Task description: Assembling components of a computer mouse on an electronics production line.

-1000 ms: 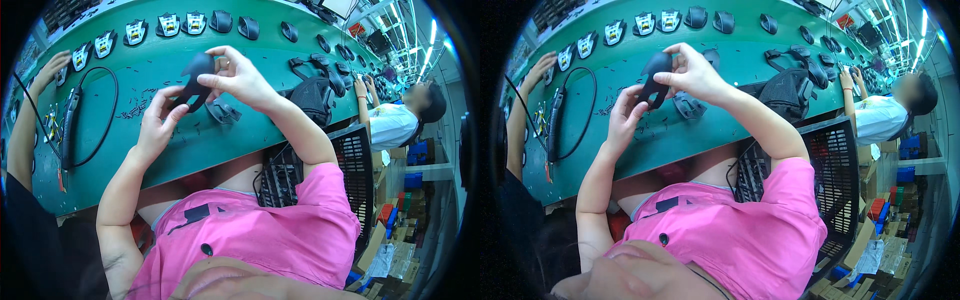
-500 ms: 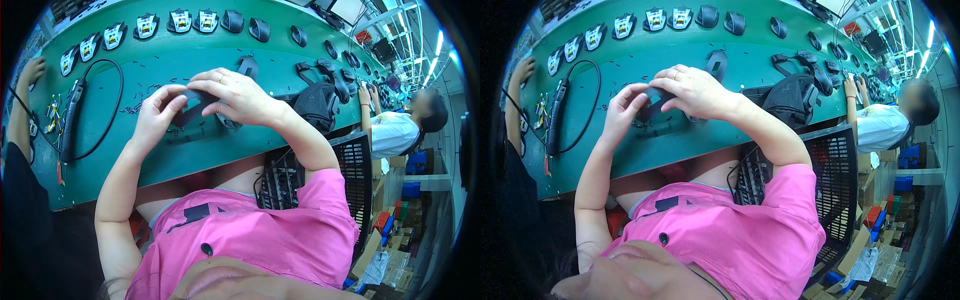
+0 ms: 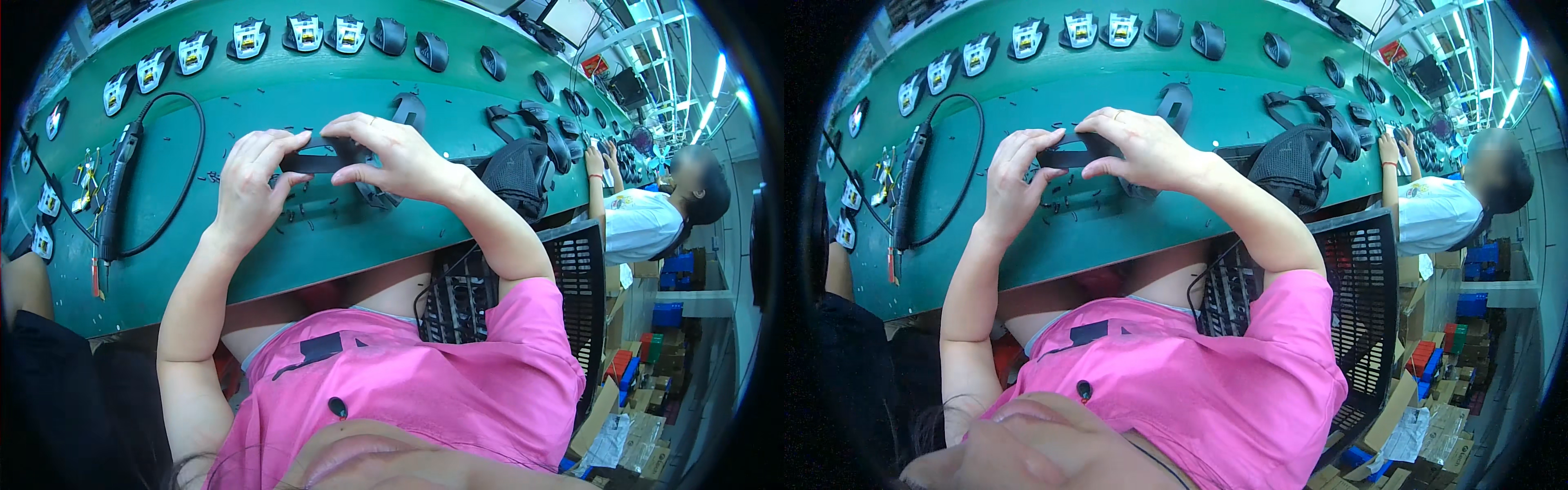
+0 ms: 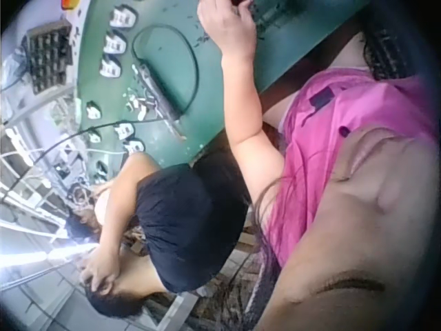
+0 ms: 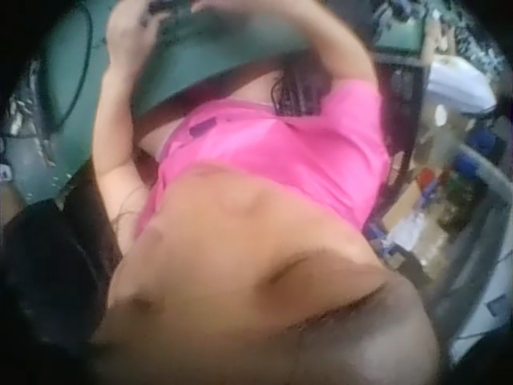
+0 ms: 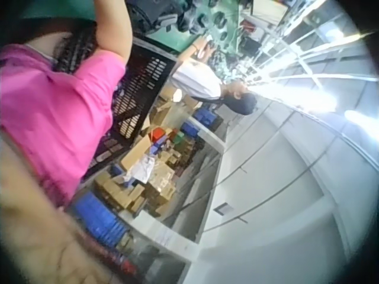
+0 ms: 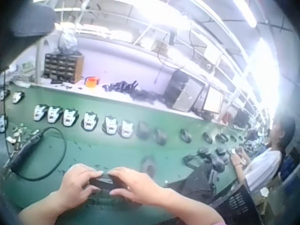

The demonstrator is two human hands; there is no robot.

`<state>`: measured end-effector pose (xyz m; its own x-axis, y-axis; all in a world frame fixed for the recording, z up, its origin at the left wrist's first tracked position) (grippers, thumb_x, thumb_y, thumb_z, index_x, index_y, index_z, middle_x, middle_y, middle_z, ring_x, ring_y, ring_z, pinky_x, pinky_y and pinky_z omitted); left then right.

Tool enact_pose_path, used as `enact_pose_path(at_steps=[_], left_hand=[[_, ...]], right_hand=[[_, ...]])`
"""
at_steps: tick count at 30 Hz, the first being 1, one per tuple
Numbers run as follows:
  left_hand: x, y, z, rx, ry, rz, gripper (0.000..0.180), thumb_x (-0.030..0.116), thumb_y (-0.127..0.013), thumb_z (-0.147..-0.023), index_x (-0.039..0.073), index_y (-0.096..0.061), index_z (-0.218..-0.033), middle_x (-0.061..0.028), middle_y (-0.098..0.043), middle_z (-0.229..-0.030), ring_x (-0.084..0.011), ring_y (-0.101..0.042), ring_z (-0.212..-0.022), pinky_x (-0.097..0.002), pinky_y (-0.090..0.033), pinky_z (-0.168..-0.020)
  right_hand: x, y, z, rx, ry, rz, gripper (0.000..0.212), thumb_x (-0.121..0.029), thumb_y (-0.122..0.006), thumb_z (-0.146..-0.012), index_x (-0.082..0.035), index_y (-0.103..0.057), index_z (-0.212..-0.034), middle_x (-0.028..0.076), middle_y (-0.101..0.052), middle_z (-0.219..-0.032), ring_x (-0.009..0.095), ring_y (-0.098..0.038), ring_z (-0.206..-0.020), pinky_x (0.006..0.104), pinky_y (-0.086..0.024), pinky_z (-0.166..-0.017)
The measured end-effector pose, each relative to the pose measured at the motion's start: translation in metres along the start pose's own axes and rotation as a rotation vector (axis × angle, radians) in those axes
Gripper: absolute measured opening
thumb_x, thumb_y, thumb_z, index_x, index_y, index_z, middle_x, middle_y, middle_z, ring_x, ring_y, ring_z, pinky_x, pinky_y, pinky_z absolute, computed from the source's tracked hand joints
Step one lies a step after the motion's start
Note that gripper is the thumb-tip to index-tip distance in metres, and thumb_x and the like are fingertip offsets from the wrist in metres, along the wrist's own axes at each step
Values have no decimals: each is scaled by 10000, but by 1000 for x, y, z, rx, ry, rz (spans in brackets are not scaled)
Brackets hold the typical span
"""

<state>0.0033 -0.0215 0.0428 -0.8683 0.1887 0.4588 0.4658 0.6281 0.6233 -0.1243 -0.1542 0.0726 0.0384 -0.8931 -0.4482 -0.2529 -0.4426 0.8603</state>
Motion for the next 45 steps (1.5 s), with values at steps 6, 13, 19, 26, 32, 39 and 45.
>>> enact_pose_path(at_steps=[6, 13, 19, 26, 32, 39, 45], left_hand=[[-3, 0, -2, 50, 89, 243, 417, -8, -745, -744, 70, -663, -1146, -125, -623, -1259, -291, -622, -1071, -393, -500, -927], [-16, 17, 1, 303, 201, 135, 394, 88, -697, -875, 59, -586, -1252, -140, -485, -1394, -294, -524, -1245, -416, -405, -1053], [-14, 13, -3, 280, 167, 181, 361, 60, -666, -888, 29, -580, -1237, -167, -486, -1379, -313, -519, -1245, -421, -410, -1050], [-12, 11, 0, 241, 140, 215, 350, -8, -641, -879, 18, -573, -1221, -192, -467, -1383, -326, -536, -1227, -423, -443, -1028], [-9, 12, 3, 214, 130, 193, 370, -30, -635, -869, 24, -566, -1228, -196, -462, -1386, -330, -541, -1220, -430, -457, -1009], [-8, 15, 1, 259, 182, 247, 342, 53, -614, -918, 14, -552, -1252, -189, -475, -1382, -321, -542, -1211, -407, -446, -1007], [-21, 15, 6, 294, 336, 450, 439, 272, -555, -1006, 16, -463, -1351, -152, -515, -1341, -274, -540, -1219, -386, -452, -988]], right_hand=[[11, 5, -3, -24, -91, -112, 598, -284, -789, -814, -78, -557, -1325, 127, -643, -1178, 244, -652, -1031, 350, -537, -888], [63, 33, -53, 311, -284, 46, 609, -414, -736, -845, -40, -563, -1293, 202, -707, -972, 312, -700, -899, 401, -558, -791], [168, 57, -118, 431, -643, 493, 626, -539, -671, -854, 15, -599, -1136, 242, -703, -949, 391, -690, -928, 460, -548, -803], [234, 9, -169, 59, -964, 506, 762, -645, -565, -878, -2, -533, -1285, 232, -656, -1187, 350, -636, -1116, 435, -479, -955], [236, -7, -169, 94, -980, 622, 830, -521, -643, -857, 18, -387, -1434, 206, -679, -1141, 284, -659, -1097, 377, -506, -919], [218, 26, -120, 285, -826, 324, 766, -564, -709, -761, -182, -520, -1398, 152, -662, -1226, 298, -638, -1131, 378, -478, -973], [55, 16, -84, 259, -300, -207, 727, -467, -755, -777, -134, -532, -1383, 161, -664, -1206, 272, -663, -1052, 372, -510, -906]])
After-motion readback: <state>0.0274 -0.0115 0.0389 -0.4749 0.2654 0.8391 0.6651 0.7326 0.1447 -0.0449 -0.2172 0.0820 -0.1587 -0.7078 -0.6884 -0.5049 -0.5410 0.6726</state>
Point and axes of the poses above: each hand's wrist, its own z-axis away from the middle knuckle, its own y-axis out of the back of the hand, x = y × z, the point moved 5 cm from there along -z, towards the middle knuckle
